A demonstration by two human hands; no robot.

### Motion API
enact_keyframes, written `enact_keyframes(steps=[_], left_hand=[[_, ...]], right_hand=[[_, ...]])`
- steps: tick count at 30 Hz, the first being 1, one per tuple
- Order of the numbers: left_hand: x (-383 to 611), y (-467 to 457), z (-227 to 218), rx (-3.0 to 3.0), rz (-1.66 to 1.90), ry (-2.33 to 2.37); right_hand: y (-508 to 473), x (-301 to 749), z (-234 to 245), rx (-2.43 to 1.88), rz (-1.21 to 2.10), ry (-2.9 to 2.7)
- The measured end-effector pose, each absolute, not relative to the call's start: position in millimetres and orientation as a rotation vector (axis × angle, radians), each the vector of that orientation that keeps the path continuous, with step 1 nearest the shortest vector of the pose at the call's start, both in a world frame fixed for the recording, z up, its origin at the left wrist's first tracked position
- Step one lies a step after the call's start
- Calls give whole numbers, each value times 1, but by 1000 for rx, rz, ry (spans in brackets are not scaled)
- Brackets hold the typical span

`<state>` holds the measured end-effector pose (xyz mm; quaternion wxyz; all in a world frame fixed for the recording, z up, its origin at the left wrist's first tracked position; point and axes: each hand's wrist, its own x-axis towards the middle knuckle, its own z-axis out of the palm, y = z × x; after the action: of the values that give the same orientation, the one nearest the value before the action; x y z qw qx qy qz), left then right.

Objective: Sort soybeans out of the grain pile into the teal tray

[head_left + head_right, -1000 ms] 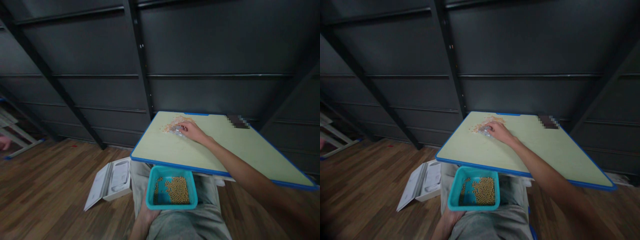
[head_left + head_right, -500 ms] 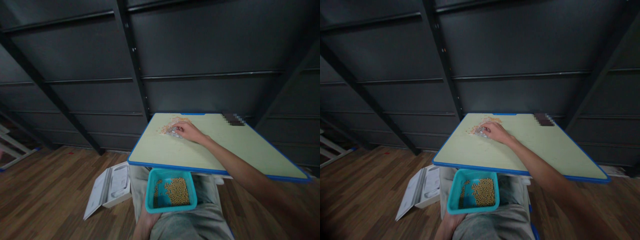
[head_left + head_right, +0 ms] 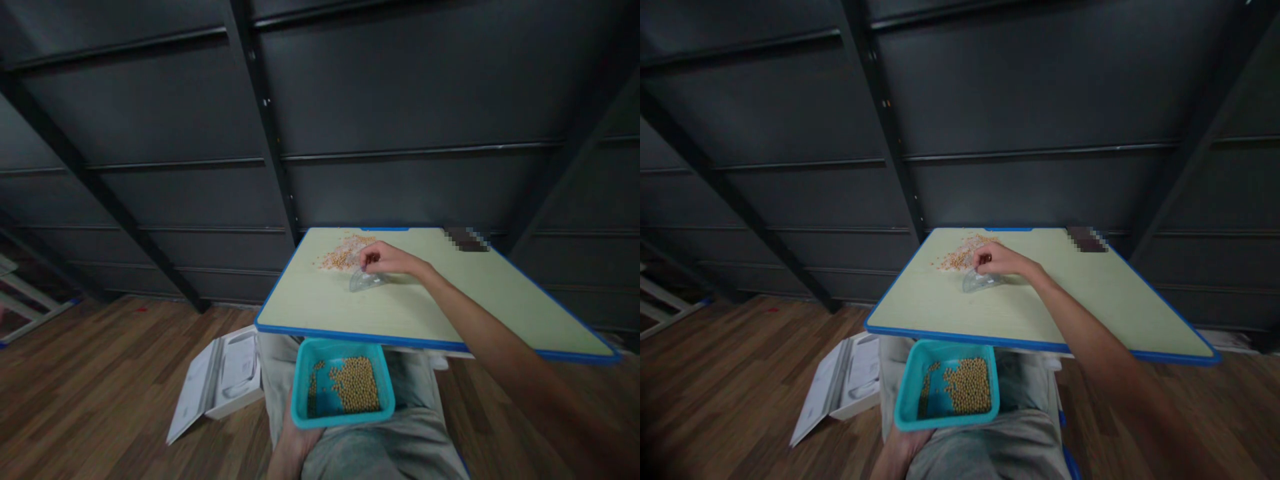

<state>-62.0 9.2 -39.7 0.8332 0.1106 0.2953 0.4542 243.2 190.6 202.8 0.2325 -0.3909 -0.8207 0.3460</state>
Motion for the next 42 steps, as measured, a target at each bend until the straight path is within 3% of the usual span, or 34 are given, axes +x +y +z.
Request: enact_keyframes(steps=[14,23,31,42], left_hand=[[-64,8,-47,231,986,598],[-62,9,-28,309,936,584],[-62,9,-37,360,974,635],[-60,9,-37,388,1012,569]], right_hand=[[191,272,216,-1261,857,-2453],[200,261,199,-1199,347,-2527],[195,246,185,-1210,70,-2456],[203,263,204,-1050,570,-2391]])
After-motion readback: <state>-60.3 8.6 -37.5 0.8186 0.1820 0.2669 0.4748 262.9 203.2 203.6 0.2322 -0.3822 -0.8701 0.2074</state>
